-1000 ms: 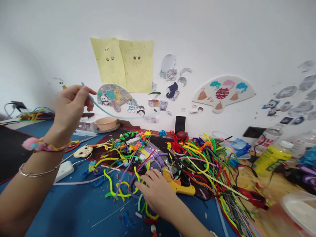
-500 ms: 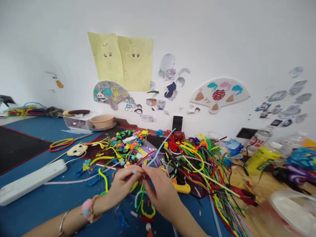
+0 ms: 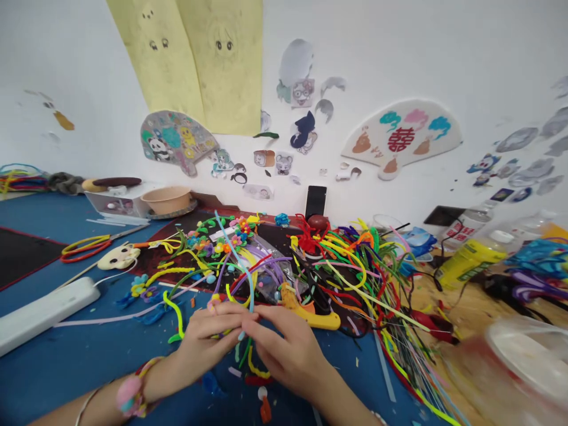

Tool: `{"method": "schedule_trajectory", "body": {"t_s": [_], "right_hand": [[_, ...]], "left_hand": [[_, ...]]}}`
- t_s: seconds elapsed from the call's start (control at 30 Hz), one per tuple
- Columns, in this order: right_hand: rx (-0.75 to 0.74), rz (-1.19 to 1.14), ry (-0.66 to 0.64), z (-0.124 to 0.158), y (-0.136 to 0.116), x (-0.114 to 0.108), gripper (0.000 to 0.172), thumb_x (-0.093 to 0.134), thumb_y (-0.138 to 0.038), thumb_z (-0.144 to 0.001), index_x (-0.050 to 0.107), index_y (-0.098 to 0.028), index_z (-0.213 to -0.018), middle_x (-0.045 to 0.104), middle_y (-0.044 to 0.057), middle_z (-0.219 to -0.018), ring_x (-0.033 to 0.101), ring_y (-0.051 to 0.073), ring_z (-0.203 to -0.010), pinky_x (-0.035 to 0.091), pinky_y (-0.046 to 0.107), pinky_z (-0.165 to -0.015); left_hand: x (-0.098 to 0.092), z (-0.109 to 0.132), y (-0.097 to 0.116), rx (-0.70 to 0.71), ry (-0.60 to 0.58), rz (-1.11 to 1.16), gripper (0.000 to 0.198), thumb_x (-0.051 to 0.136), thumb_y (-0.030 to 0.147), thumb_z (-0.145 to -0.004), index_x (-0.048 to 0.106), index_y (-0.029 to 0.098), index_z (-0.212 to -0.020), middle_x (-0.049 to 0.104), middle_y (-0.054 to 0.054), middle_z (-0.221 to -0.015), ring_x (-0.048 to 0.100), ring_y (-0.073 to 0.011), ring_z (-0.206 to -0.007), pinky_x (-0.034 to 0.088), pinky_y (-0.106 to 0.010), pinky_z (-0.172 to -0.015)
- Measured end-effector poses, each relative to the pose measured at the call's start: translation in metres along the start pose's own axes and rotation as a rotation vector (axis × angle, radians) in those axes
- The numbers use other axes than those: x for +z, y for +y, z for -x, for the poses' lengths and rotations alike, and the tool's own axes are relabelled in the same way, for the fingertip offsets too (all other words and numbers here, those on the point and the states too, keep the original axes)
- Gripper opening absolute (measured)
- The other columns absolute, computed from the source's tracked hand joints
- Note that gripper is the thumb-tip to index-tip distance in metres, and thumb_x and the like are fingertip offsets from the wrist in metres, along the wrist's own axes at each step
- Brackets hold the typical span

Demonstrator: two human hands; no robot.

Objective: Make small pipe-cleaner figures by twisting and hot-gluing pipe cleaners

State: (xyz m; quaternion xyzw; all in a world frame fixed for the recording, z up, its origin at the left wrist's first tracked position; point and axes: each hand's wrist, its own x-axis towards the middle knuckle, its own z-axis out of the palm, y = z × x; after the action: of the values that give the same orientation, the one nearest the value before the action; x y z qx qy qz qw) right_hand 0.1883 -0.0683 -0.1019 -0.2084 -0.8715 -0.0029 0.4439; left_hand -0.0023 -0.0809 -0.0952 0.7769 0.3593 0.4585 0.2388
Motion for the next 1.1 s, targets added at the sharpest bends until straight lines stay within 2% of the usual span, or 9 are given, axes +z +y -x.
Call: {"method": "schedule_trajectory", "body": {"t_s": [0.17,0.27,0.37,0.5,0.6,0.67,0.83,0.97,1.1], "right_hand": [[-0.022,0.007,0.047,0.000,-0.002,0.000,0.022,0.054,-0.017,-0.087,0.060,-0.024,-0.107,0.065,0.008,-0.096,0.063,0.016,-0.086,0.055,0.029,-0.073],[0.000,0.007,0.070,0.001,-0.004,0.001,0.021,0.056,-0.015,-0.085,0.062,-0.022,-0.104,0.067,0.008,-0.095,0.064,0.016,-0.085,0.055,0.029,-0.073],[0.046,-0.015,0.108,0.000,-0.006,0.004,0.025,0.057,-0.009,-0.082,0.061,-0.019,-0.105,0.069,0.010,-0.099,0.065,0.018,-0.090,0.056,0.030,-0.075],[0.131,-0.050,0.196,-0.003,-0.009,0.010,0.027,0.060,-0.006,-0.079,0.061,-0.019,-0.102,0.072,0.007,-0.092,0.069,0.017,-0.085,0.058,0.029,-0.073],[0.225,-0.065,0.249,-0.003,-0.013,0.014,0.023,0.061,-0.006,-0.078,0.061,-0.020,-0.096,0.073,0.005,-0.086,0.071,0.017,-0.079,0.059,0.027,-0.071],[0.282,-0.079,0.264,-0.002,-0.016,0.016,0.021,0.061,-0.006,-0.078,0.060,-0.021,-0.094,0.074,0.005,-0.086,0.071,0.017,-0.078,0.060,0.027,-0.070],[0.310,-0.131,0.311,0.006,-0.019,0.024,0.025,0.061,-0.003,-0.077,0.058,-0.020,-0.095,0.073,0.008,-0.094,0.071,0.018,-0.083,0.059,0.026,-0.069],[0.368,-0.218,0.360,0.009,-0.018,0.030,0.025,0.061,-0.002,-0.076,0.060,-0.020,-0.094,0.072,0.008,-0.098,0.070,0.020,-0.087,0.059,0.032,-0.072],[0.515,-0.311,0.345,0.008,-0.018,0.033,0.016,0.060,-0.006,-0.079,0.063,-0.020,-0.086,0.071,0.009,-0.099,0.069,0.020,-0.089,0.057,0.036,-0.078]], "left_hand": [[-0.003,0.000,0.004,-0.003,-0.073,-0.004,0.025,0.057,0.016,-0.084,0.072,0.030,-0.099,0.074,-0.006,-0.088,0.068,-0.0200,-0.079,0.052,-0.031,-0.071],[-0.002,-0.002,0.005,-0.066,-0.061,0.039,0.020,0.059,0.017,-0.082,0.073,0.027,-0.092,0.074,-0.005,-0.085,0.068,-0.0194,-0.079,0.052,-0.030,-0.073],[0.003,-0.003,0.003,-0.279,-0.029,0.257,0.013,0.062,0.021,-0.080,0.072,0.024,-0.088,0.073,-0.005,-0.085,0.067,-0.0180,-0.078,0.051,-0.029,-0.074],[0.010,-0.004,-0.002,-0.625,0.042,0.699,0.010,0.071,0.026,-0.072,0.066,0.019,-0.077,0.071,-0.002,-0.075,0.065,-0.0140,-0.067,0.051,-0.024,-0.065],[0.012,-0.005,-0.003,-0.769,0.104,0.828,0.017,0.076,0.025,-0.067,0.062,0.017,-0.069,0.069,0.000,-0.067,0.063,-0.0117,-0.063,0.050,-0.022,-0.064],[0.013,-0.005,-0.002,-0.824,0.100,0.859,0.017,0.076,0.027,-0.067,0.063,0.016,-0.069,0.068,0.000,-0.065,0.063,-0.0116,-0.063,0.050,-0.022,-0.065],[0.016,-0.005,0.001,-0.851,-0.043,0.876,0.025,0.067,0.038,-0.076,0.069,0.014,-0.070,0.070,-0.003,-0.067,0.065,-0.0146,-0.065,0.052,-0.026,-0.068],[0.017,-0.005,0.000,-0.777,-0.011,0.814,0.024,0.065,0.037,-0.078,0.070,0.015,-0.073,0.068,-0.002,-0.065,0.064,-0.0144,-0.062,0.051,-0.025,-0.064],[0.016,-0.006,-0.001,-0.760,0.005,0.814,0.021,0.065,0.034,-0.079,0.068,0.015,-0.072,0.066,-0.001,-0.061,0.062,-0.0129,-0.058,0.049,-0.023,-0.061]]}}
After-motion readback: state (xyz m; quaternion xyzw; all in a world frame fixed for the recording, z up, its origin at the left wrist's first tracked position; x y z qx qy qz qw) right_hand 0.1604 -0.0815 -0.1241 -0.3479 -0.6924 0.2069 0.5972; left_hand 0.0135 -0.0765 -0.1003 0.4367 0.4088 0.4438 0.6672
